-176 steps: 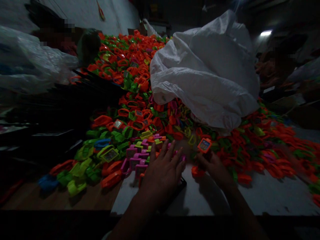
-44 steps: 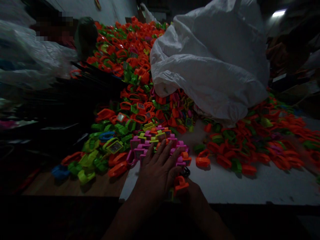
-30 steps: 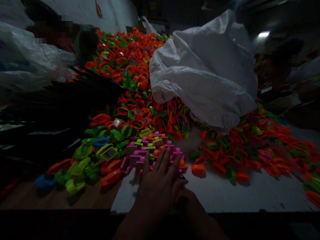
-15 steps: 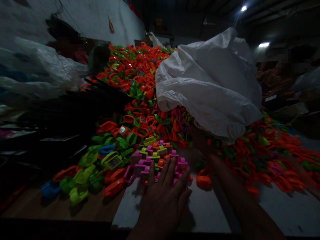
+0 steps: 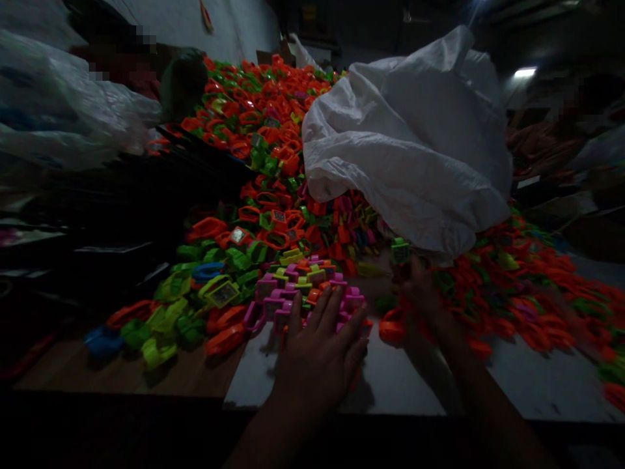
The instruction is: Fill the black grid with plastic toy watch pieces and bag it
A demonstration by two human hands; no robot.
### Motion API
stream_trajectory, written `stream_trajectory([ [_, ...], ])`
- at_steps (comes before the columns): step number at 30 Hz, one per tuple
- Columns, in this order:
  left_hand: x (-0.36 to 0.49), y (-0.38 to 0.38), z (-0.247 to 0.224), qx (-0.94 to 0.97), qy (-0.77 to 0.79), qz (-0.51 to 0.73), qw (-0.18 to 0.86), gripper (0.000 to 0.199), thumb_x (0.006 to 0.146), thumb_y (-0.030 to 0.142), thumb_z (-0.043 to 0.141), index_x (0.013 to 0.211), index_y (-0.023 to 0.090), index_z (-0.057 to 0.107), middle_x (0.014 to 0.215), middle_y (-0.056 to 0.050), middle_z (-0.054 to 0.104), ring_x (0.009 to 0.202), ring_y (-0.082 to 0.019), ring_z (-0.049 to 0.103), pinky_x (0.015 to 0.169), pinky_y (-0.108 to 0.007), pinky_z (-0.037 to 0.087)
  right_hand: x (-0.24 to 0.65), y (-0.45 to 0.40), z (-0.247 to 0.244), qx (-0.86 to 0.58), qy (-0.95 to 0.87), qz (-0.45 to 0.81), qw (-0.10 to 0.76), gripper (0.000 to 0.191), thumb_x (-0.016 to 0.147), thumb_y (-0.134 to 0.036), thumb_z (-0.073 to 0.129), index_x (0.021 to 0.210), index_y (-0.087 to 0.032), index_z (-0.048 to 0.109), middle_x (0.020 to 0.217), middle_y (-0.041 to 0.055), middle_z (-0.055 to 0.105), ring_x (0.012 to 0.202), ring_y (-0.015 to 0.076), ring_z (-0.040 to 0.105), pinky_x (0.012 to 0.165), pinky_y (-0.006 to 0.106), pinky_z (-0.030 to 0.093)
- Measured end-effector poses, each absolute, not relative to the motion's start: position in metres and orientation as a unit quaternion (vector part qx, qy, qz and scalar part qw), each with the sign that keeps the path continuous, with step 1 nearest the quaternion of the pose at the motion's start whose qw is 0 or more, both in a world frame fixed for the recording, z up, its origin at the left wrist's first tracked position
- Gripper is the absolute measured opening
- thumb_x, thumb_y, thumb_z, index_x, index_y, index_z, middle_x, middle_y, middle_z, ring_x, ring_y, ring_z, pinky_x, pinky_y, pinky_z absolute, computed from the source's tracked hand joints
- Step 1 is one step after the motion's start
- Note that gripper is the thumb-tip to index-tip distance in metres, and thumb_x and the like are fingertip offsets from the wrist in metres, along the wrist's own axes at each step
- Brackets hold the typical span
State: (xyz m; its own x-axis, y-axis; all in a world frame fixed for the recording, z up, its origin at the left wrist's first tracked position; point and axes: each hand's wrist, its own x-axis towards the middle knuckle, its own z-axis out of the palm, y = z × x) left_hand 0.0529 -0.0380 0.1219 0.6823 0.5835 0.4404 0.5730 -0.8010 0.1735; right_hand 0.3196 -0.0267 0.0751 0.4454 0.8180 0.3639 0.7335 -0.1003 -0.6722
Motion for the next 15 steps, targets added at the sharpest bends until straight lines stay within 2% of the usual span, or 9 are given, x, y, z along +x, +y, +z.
stream_trajectory([
  [3,0.053,-0.037,0.124,0.923,0.313,0.222,0.008,0.042,0.097,0.047,0.032,0.137,0.039,0.044,0.150,-0.006,0.036,0.139,-0.026,0.033,0.113,-0.060,0.016,0.278,-0.076,0.071,-0.679,-0.428,0.254,0.540,0.035,0.079,-0.042,0.062,0.103,-0.017,0.057,0.072,0.0033,0.068,0.062,0.0196,0.064,0.060,0.031,0.052],
  [5,0.053,-0.036,0.124,0.927,0.310,0.212,0.003,0.042,0.097,0.046,0.031,0.137,0.039,0.044,0.150,-0.006,0.036,0.139,-0.027,0.034,0.113,-0.061,0.016,0.244,-0.102,0.061,-0.622,-0.391,0.383,0.560,0.033,0.075,-0.044,0.066,0.093,-0.017,0.060,0.068,0.0018,0.067,0.058,0.0173,0.062,0.057,0.029,0.051],
  [7,0.053,-0.035,0.124,0.929,0.307,0.208,-0.003,0.041,0.097,0.046,0.033,0.135,0.040,0.046,0.150,-0.005,0.037,0.138,-0.027,0.035,0.113,-0.061,0.014,0.213,-0.117,0.049,-0.585,-0.355,0.459,0.566,0.030,0.072,-0.044,0.070,0.083,-0.017,0.063,0.065,0.0011,0.066,0.057,0.0165,0.061,0.058,0.029,0.051],
  [11,0.054,-0.034,0.123,0.930,0.305,0.204,-0.008,0.039,0.097,0.044,0.035,0.134,0.040,0.048,0.148,-0.005,0.040,0.138,-0.027,0.036,0.113,-0.060,0.015,0.179,-0.122,0.028,-0.571,-0.315,0.465,0.598,0.029,0.071,-0.042,0.070,0.089,-0.020,0.066,0.077,0.0021,0.070,0.066,0.0191,0.064,0.066,0.033,0.055],
  [15,0.053,-0.035,0.125,0.930,0.302,0.209,-0.020,0.040,0.097,0.042,0.036,0.135,0.036,0.048,0.147,-0.007,0.042,0.137,-0.027,0.037,0.114,-0.058,0.016,0.175,-0.124,0.021,-0.565,-0.400,0.427,0.582,0.026,0.079,-0.037,0.061,0.098,-0.021,0.065,0.089,0.0047,0.071,0.077,0.0218,0.066,0.069,0.034,0.056],
])
